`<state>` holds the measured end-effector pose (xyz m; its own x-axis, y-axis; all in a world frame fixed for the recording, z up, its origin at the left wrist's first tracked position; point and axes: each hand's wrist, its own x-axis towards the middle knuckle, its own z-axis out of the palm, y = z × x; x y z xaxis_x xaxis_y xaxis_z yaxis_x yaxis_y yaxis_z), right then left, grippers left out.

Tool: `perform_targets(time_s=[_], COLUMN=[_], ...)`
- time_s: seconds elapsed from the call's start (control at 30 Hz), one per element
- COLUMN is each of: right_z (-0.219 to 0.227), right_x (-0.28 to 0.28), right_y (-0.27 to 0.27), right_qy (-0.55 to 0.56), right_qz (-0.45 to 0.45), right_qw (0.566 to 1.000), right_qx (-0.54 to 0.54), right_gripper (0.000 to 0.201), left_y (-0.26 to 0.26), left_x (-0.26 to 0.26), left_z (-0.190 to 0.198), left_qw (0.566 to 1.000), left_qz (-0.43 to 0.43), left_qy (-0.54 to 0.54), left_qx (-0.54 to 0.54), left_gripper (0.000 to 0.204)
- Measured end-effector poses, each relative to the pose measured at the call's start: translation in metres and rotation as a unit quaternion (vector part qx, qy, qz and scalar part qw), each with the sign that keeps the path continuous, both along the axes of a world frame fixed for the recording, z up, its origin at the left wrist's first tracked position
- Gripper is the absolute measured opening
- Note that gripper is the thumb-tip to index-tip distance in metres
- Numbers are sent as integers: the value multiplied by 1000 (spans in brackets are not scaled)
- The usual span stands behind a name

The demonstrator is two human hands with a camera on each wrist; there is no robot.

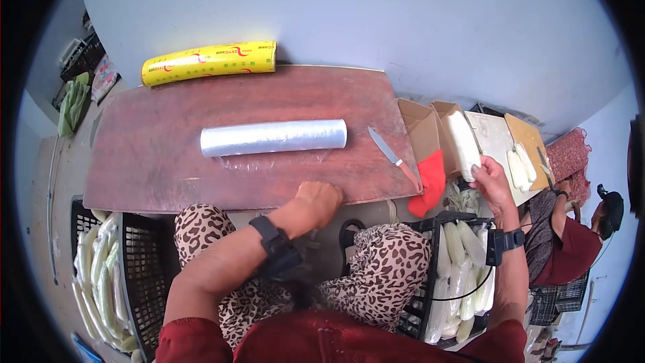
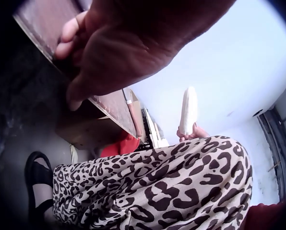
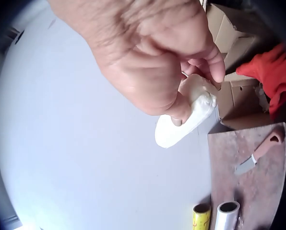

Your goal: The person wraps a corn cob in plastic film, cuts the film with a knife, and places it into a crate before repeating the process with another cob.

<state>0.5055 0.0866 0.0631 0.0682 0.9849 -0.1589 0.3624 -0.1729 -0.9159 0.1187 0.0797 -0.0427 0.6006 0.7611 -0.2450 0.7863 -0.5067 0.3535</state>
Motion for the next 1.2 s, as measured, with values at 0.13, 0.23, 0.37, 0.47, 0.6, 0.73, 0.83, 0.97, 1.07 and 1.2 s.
perform_targets(time_s=[0.13,0.23,0.37,0.47,0.6,0.73,0.83,0.97,1.07,1.2], right_z=[30,45,56,60,56,49,39,4,-42,-64], right_x=[-95,-146,-209,-252,-290,-306,-309,-280,-247,-246], right_y=[3,10,11,2,-10,-18,-21,17,43,45], right_qy=[-69,-254,-330,-374,-349,-283,-234,-200,-363,-387], right_qz=[157,268,396,483,520,547,515,402,401,382], right_qw=[985,929,857,775,747,745,783,882,819,828], right_qx=[-10,18,26,160,221,258,257,146,193,137], right_gripper=[32,31,34,33,39,47,42,34,30,32], left_y=[-8,-11,-9,-6,-10,-28,-36,-41,-36,-34], left_x=[-24,-49,-81,-93,-111,-129,-141,-153,-167,-174], left_z=[49,87,101,86,75,58,54,54,24,16], left_qw=[996,935,873,856,814,682,668,735,866,938], left_qz=[-34,18,136,150,66,36,61,197,161,250], left_qy=[-82,-336,-456,-494,-497,-532,-536,-515,-434,-236], left_qx=[-2,112,105,-1,-293,-501,-513,-394,-187,-52], left_gripper=[22,21,27,40,64,57,46,42,49,49])
